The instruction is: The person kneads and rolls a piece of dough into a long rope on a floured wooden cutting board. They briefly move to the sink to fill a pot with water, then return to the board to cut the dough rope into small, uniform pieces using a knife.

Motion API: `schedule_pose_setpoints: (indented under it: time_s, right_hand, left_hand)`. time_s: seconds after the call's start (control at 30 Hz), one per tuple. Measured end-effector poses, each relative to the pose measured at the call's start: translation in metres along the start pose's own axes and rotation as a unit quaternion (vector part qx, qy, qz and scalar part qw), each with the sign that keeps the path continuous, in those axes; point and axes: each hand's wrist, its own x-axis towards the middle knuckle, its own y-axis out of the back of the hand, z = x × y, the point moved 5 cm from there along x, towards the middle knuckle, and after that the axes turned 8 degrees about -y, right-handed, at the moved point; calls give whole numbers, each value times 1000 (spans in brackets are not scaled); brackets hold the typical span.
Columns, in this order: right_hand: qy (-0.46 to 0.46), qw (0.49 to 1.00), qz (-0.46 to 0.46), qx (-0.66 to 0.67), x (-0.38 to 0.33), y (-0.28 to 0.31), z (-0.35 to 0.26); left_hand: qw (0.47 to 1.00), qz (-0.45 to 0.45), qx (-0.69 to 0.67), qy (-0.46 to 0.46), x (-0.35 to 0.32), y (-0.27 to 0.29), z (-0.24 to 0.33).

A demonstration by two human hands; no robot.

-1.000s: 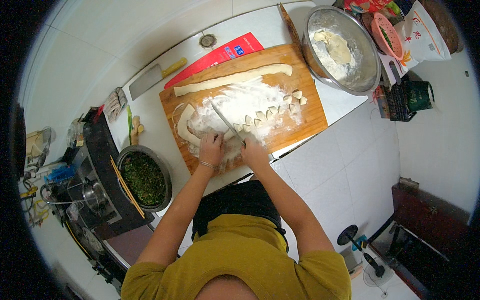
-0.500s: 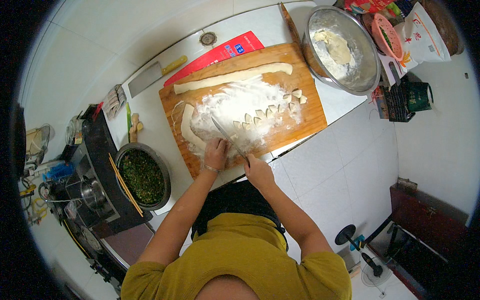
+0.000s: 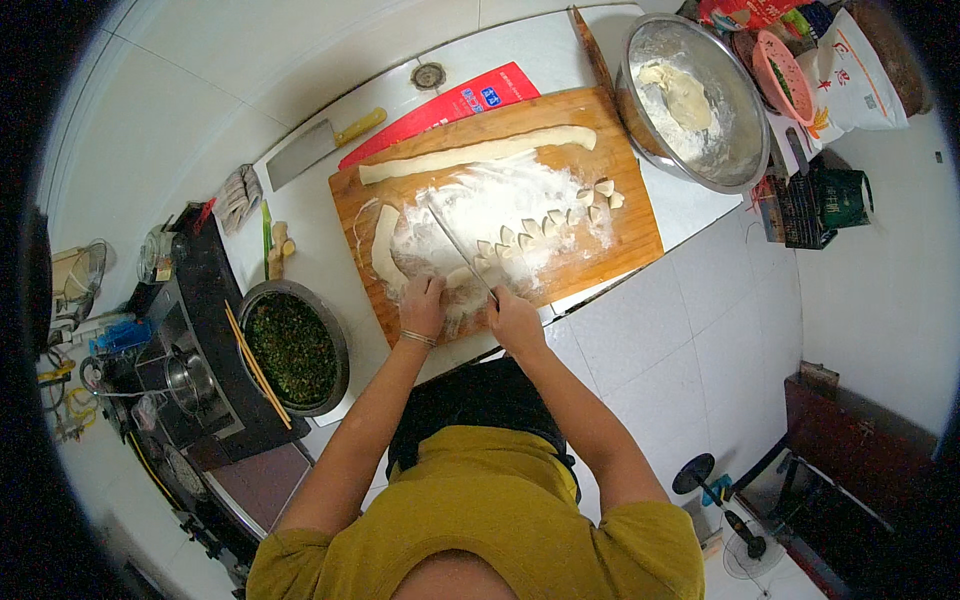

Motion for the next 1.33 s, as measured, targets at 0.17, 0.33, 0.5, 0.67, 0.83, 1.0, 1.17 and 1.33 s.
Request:
schedule_pose_setpoints:
  time_s: [0.17, 0.33, 0.5, 0.67, 0.83, 1.0, 1.17, 1.33]
  right_hand:
    - [4, 999, -30, -27, -24, -3, 0]
    - [-29, 992, -63, -105, -23, -19, 6]
    - [-24, 996, -31, -77, 0, -31, 2]
    - [19, 1000, -5, -1, 11, -15, -12]
    - [28, 999, -20, 19, -22, -2, -12]
    - [7, 998, -33, -55, -45, -10, -4]
    - [-39, 995, -64, -64, -47, -27, 8]
    - [-49, 995, -66, -63, -32, -45, 9]
  left_hand:
    - [1000, 10, -6, 23, 2, -2, -1]
    - [1000, -6, 1, 27, -1, -6, -5]
    - [999, -35, 32, 16, 6, 22, 5]
    - [998, -15, 50, -29, -9, 16, 2]
    - [998, 33, 35, -50, -14, 7, 10]
    - [998, 30, 23, -40, -13, 9, 11]
    - [998, 36, 21, -49, -11, 14, 12]
    - [998, 4, 42, -40, -9, 16, 11]
